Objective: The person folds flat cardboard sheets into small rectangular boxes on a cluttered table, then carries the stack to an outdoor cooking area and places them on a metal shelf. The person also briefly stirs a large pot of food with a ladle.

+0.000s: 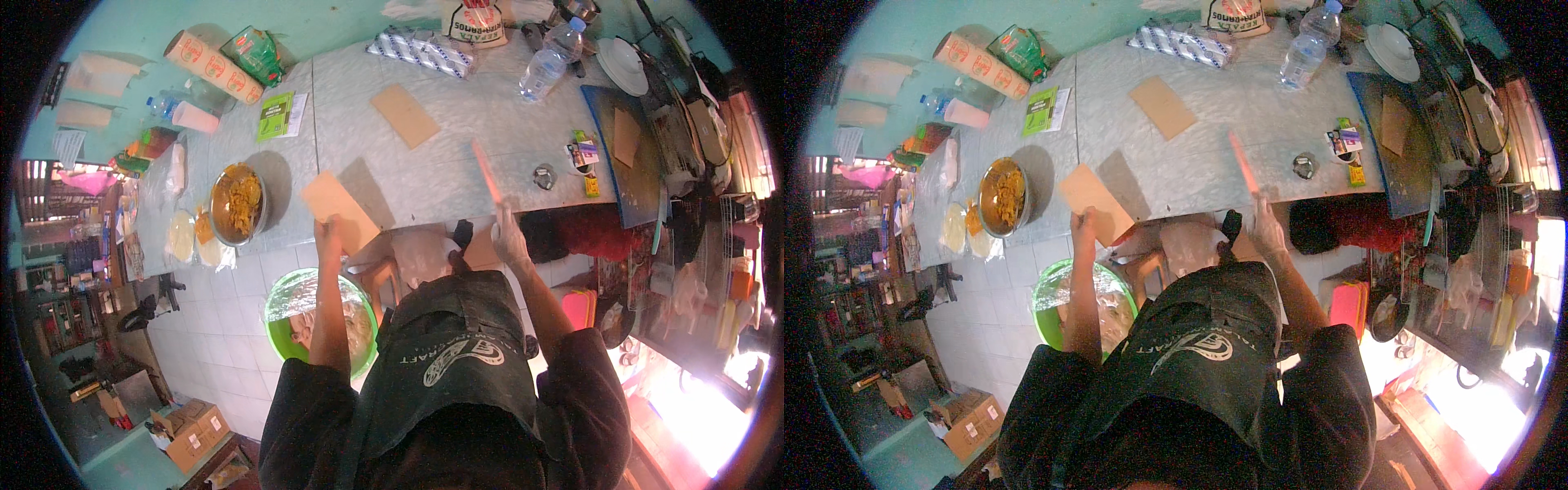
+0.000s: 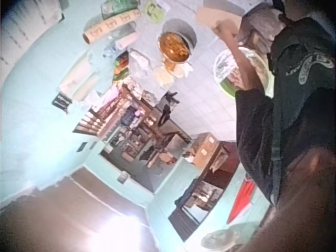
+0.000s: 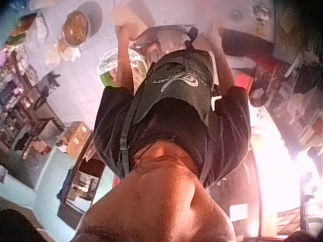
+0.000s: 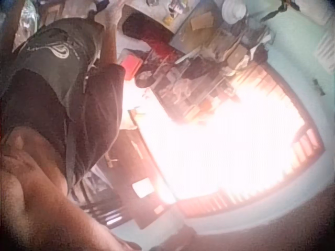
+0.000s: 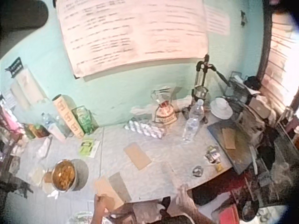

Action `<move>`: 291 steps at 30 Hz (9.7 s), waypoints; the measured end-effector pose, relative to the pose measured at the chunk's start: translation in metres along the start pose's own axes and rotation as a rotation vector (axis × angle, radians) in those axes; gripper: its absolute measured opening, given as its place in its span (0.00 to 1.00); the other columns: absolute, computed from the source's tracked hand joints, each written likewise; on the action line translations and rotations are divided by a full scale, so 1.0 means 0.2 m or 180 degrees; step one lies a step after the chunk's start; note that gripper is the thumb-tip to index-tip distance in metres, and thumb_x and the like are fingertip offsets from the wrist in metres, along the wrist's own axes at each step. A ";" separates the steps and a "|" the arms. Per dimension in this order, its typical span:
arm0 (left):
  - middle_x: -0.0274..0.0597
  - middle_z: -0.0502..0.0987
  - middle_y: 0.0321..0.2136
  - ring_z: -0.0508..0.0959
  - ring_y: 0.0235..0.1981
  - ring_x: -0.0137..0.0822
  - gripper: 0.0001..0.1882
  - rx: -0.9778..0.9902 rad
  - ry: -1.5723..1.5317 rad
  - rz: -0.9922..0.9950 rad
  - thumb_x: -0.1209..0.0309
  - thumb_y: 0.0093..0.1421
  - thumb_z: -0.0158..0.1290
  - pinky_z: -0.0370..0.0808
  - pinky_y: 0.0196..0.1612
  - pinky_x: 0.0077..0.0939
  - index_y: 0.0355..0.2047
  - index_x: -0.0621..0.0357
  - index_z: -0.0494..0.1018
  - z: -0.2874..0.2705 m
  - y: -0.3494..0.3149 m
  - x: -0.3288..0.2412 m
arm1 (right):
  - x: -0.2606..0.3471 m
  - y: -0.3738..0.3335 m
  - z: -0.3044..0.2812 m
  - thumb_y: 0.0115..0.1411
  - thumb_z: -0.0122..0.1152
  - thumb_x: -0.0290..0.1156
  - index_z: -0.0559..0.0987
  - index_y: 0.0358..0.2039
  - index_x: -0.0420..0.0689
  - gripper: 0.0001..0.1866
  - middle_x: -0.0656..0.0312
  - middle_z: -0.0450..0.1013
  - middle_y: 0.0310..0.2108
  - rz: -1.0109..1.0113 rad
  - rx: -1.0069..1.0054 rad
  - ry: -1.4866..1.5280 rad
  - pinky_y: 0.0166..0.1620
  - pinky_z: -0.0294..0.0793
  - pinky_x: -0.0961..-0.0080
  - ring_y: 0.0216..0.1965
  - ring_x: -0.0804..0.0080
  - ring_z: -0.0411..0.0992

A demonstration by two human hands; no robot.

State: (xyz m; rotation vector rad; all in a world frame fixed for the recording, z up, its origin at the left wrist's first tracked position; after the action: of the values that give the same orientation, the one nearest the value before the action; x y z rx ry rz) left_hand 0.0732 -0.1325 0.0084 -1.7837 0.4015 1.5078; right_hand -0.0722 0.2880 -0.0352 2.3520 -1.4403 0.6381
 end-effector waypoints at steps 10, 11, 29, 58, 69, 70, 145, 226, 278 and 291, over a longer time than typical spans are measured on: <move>0.45 0.73 0.47 0.73 0.49 0.36 0.27 0.0006 0.0124 -0.0227 0.60 0.63 0.56 0.70 0.51 0.32 0.57 0.61 0.65 -0.09 0.06 0.01 | 0.25 -0.41 -0.33 0.59 0.54 0.25 0.66 0.58 0.42 0.25 0.52 0.72 0.53 0.0400 0.1427 0.1379 0.51 0.73 0.65 0.54 0.54 0.72; 0.46 0.73 0.47 0.73 0.48 0.36 0.27 0.0063 0.0277 -0.0374 0.59 0.63 0.56 0.70 0.50 0.33 0.56 0.61 0.65 -0.03 0.06 0.02 | 0.22 -0.40 -0.30 0.59 0.54 0.25 0.66 0.58 0.43 0.25 0.53 0.71 0.54 0.0332 0.1061 0.1216 0.51 0.73 0.64 0.54 0.53 0.72; 0.48 0.78 0.40 0.80 0.32 0.43 0.15 -0.0057 -0.1175 -0.1540 0.69 0.68 0.40 0.75 0.23 0.41 0.48 0.63 0.71 0.60 0.08 0.05 | 0.90 -0.54 -0.56 0.62 0.56 0.34 0.80 0.49 0.56 0.15 0.61 0.72 0.35 0.0427 -0.0472 0.0119 0.36 0.75 0.63 0.36 0.60 0.75; 0.66 0.77 0.39 0.78 0.41 0.64 0.16 -0.0476 0.2241 0.0248 0.67 0.65 0.45 0.74 0.43 0.54 0.46 0.67 0.60 0.94 0.03 0.06 | 0.64 -0.34 0.19 0.61 0.51 0.30 0.59 0.66 0.62 0.32 0.50 0.65 0.43 0.0650 0.0383 0.0424 0.37 0.76 0.50 0.35 0.44 0.74; 0.62 0.72 0.45 0.75 0.46 0.59 0.18 -0.0515 0.3023 0.0681 0.72 0.61 0.51 0.73 0.46 0.48 0.48 0.65 0.60 0.92 0.01 0.10 | 0.64 -0.28 0.16 0.59 0.51 0.26 0.62 0.65 0.62 0.33 0.47 0.66 0.41 0.0827 0.0601 0.0497 0.37 0.75 0.48 0.34 0.41 0.74; 0.62 0.71 0.47 0.74 0.46 0.60 0.18 -0.0503 0.3193 0.0671 0.72 0.61 0.52 0.73 0.47 0.47 0.48 0.65 0.60 0.92 0.00 0.09 | 0.64 -0.28 0.16 0.59 0.51 0.26 0.62 0.65 0.61 0.32 0.47 0.66 0.41 0.0832 0.0608 0.0515 0.38 0.75 0.48 0.34 0.41 0.74; 0.56 0.47 0.69 0.47 0.69 0.60 0.41 0.1326 0.4025 0.2529 0.58 0.60 0.48 0.42 0.68 0.61 0.68 0.64 0.48 0.84 0.02 0.03 | 0.64 -0.19 0.14 0.54 0.58 0.26 0.73 0.57 0.62 0.29 0.56 0.72 0.32 0.0212 0.0840 0.0677 0.28 0.77 0.60 0.32 0.55 0.77; 0.53 0.50 0.69 0.47 0.70 0.58 0.31 0.1468 0.3985 0.2401 0.67 0.65 0.37 0.41 0.69 0.57 0.68 0.64 0.50 0.93 0.08 -0.02 | 0.69 -0.08 0.16 0.61 0.54 0.34 0.68 0.61 0.69 0.27 0.61 0.74 0.32 0.0198 0.1025 0.0567 0.25 0.79 0.66 0.27 0.61 0.77; 0.50 0.49 0.70 0.46 0.70 0.58 0.31 0.1470 0.4346 0.2614 0.65 0.66 0.33 0.40 0.69 0.59 0.69 0.60 0.49 0.92 0.06 0.04 | 0.46 0.03 0.05 0.60 0.54 0.39 0.71 0.59 0.74 0.25 0.61 0.75 0.32 0.0242 0.1139 0.0132 0.27 0.79 0.67 0.27 0.63 0.78; 0.46 0.52 0.69 0.48 0.70 0.54 0.30 0.2394 0.4155 0.3143 0.64 0.67 0.33 0.39 0.69 0.57 0.68 0.60 0.53 0.85 -0.06 0.05 | 0.69 -0.22 0.23 0.61 0.54 0.37 0.72 0.58 0.69 0.24 0.59 0.75 0.39 0.0508 0.0910 0.0513 0.29 0.80 0.64 0.35 0.59 0.79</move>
State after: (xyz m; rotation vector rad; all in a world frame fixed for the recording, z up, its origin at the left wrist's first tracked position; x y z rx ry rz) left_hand -0.0368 -0.0018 -0.0002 -1.6875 2.3491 0.2349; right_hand 0.0317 0.1810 -0.0039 2.3378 -1.5616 1.1167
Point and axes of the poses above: each hand's wrist, its own y-axis towards the middle knuckle, its own z-axis out of the palm, x = y × z, the point moved 3 cm from there along y, towards the middle knuckle
